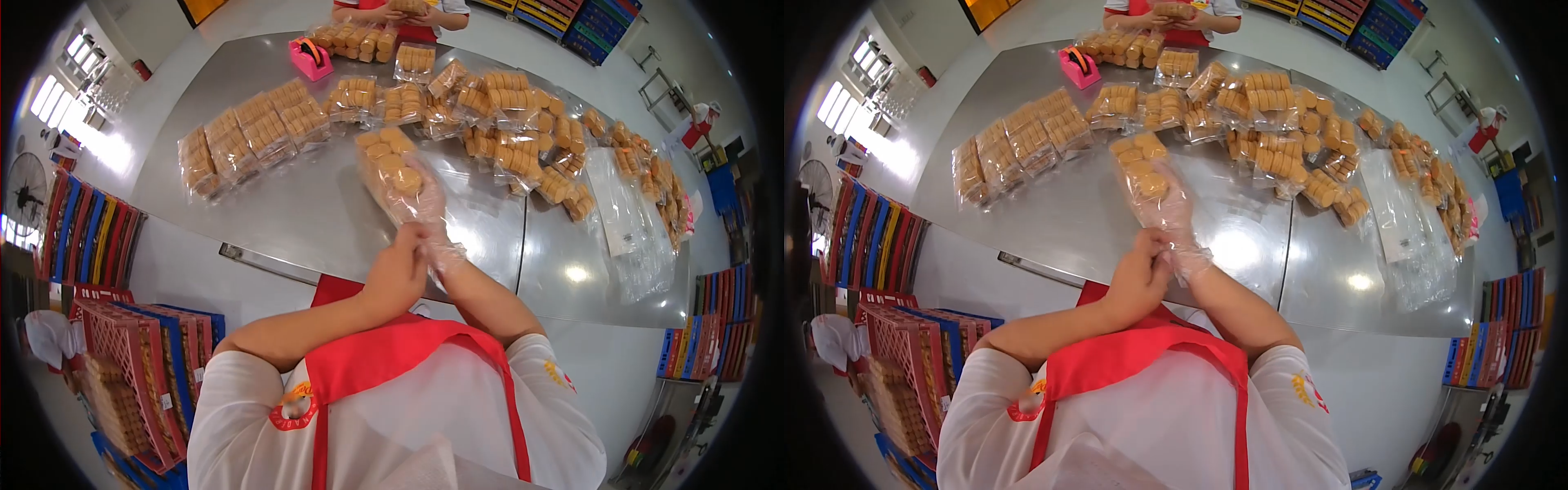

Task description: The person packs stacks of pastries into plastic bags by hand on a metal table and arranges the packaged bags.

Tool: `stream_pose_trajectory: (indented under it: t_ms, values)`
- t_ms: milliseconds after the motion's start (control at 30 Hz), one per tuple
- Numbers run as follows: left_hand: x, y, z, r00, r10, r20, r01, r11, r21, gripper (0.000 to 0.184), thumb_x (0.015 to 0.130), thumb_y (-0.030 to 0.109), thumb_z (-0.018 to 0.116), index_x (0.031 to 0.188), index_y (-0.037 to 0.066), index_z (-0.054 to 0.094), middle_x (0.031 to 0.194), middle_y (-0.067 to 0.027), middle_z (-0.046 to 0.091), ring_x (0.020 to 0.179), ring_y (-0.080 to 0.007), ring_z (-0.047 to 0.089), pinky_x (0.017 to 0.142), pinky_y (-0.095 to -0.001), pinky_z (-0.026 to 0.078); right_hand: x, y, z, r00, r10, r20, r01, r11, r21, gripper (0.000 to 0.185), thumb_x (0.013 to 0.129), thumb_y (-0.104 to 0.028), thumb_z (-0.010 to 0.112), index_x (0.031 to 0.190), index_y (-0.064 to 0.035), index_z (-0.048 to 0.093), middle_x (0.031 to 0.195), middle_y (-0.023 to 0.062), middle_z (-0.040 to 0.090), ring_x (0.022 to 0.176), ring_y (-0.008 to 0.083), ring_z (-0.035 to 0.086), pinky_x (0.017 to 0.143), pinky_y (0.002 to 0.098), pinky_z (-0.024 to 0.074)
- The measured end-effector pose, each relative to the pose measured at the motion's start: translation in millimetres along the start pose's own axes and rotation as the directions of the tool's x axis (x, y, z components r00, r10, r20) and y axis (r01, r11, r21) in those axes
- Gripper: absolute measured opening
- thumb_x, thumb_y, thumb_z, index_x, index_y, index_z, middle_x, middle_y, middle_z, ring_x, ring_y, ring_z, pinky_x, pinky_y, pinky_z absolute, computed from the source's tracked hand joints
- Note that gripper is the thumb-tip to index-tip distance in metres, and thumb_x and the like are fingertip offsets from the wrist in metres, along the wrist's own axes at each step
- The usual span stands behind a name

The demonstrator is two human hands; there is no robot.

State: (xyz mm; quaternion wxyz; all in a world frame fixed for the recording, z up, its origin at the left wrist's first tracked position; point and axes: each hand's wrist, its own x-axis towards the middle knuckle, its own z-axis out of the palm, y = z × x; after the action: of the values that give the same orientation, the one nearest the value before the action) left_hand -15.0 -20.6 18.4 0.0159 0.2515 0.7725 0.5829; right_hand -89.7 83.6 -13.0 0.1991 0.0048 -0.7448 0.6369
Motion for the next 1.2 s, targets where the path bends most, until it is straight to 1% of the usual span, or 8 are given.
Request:
stream_pose_trajectory:
  t_ms: [100, 167, 367, 567, 667, 767, 900, 1200]
  values:
    - [-14, -26, 5, 0.9, -0.435, -0.014, 0.367, 0.776, -0.513, 0.019, 0.092, 0.0, 0.047, 0.108, 0.005, 0.037, 0.082, -0.0158, 0.056, 0.055, -0.0225, 0.06, 0.045, -0.0322, 0.046, 11, 1, 11, 0.926, -0.229, 0.299, 0.343, 0.843, -0.415, 0.045, 0.087, -0.025, 0.063, 0.126, -0.0045, 0.057, 0.129, 0.0129, 0.055, 0.117, 0.0288, 0.054, 0.085, 0.0414, 0.0533]
    - [-17, -41, 11, 0.812, -0.583, -0.021, 0.414, 0.601, -0.683, 0.018, 0.093, 0.0, 0.046, 0.105, 0.006, 0.035, 0.083, -0.0126, 0.054, 0.053, -0.0182, 0.056, 0.043, -0.0295, 0.044, 13, 14, 28, 0.801, -0.205, 0.563, 0.598, 0.329, -0.731, 0.048, 0.083, -0.017, 0.062, 0.128, -0.0017, 0.056, 0.136, 0.0151, 0.052, 0.123, 0.0317, 0.051, 0.091, 0.0421, 0.0508]
    - [-20, -62, 10, 0.639, -0.765, 0.082, 0.579, 0.408, -0.706, 0.024, 0.089, -0.002, 0.047, 0.109, 0.007, 0.036, 0.086, -0.0133, 0.055, 0.05, -0.019, 0.055, 0.04, -0.0307, 0.042, -2, 24, 37, 0.631, -0.225, 0.742, 0.776, 0.173, -0.607, 0.053, 0.083, -0.027, 0.06, 0.13, -0.0031, 0.054, 0.132, 0.0142, 0.049, 0.126, 0.0313, 0.045, 0.098, 0.0541, 0.0395]
    - [-25, -82, 9, 0.567, -0.629, 0.532, 0.824, 0.446, -0.351, 0.036, 0.089, 0.001, 0.053, 0.124, 0.002, 0.049, 0.093, -0.0162, 0.062, 0.071, -0.0218, 0.064, 0.057, -0.0318, 0.052, -6, 33, 25, 0.672, -0.205, 0.712, 0.739, 0.252, -0.625, 0.06, 0.086, -0.026, 0.058, 0.139, -0.0007, 0.047, 0.143, 0.0193, 0.042, 0.139, 0.0396, 0.032, 0.11, 0.0597, 0.027]
    - [-25, -57, -27, 0.578, -0.04, 0.815, 0.326, 0.927, -0.185, 0.019, 0.089, 0.003, 0.058, 0.107, -0.001, 0.063, 0.102, -0.0154, 0.066, 0.087, -0.0189, 0.065, 0.071, -0.0292, 0.052, -22, 12, 8, 0.685, -0.131, 0.716, 0.715, 0.305, -0.629, 0.064, 0.085, -0.022, 0.06, 0.142, 0.0021, 0.042, 0.144, 0.0206, 0.042, 0.137, 0.0388, 0.037, 0.108, 0.0639, 0.0297]
    - [-17, -43, -58, 0.75, -0.408, 0.521, 0.649, 0.607, -0.459, 0.016, 0.091, 0.009, 0.058, 0.1, -0.002, 0.066, 0.103, -0.0113, 0.068, 0.097, -0.0164, 0.062, 0.083, -0.031, 0.049, -27, 33, 3, 0.702, -0.259, 0.663, 0.701, 0.415, -0.58, 0.057, 0.083, -0.014, 0.061, 0.136, 0.0029, 0.047, 0.136, 0.0232, 0.046, 0.13, 0.0414, 0.042, 0.106, 0.0577, 0.0351]
    - [22, -106, -59, 0.839, -0.339, -0.426, 0.107, 0.87, -0.481, 0.037, 0.096, 0.015, 0.053, 0.13, -0.001, 0.049, 0.129, -0.0155, 0.056, 0.124, -0.0206, 0.052, 0.103, -0.0328, 0.04, -8, 25, 14, 0.804, -0.345, 0.485, 0.578, 0.645, -0.5, 0.04, 0.081, -0.006, 0.061, 0.12, 0.0011, 0.054, 0.117, 0.0224, 0.056, 0.112, 0.0416, 0.053, 0.098, 0.0485, 0.0436]
    - [59, -136, -20, 0.866, -0.254, -0.43, 0.042, 0.895, -0.443, 0.072, 0.1, 0.029, 0.046, 0.154, -0.005, 0.014, 0.159, -0.0231, 0.022, 0.147, -0.0335, 0.023, 0.119, -0.0364, 0.017, 34, 29, 45, 0.91, -0.046, 0.412, 0.283, 0.794, -0.538, 0.013, 0.087, -0.01, 0.056, 0.099, -0.0052, 0.06, 0.098, 0.0182, 0.061, 0.095, 0.0378, 0.058, 0.081, 0.045, 0.0495]
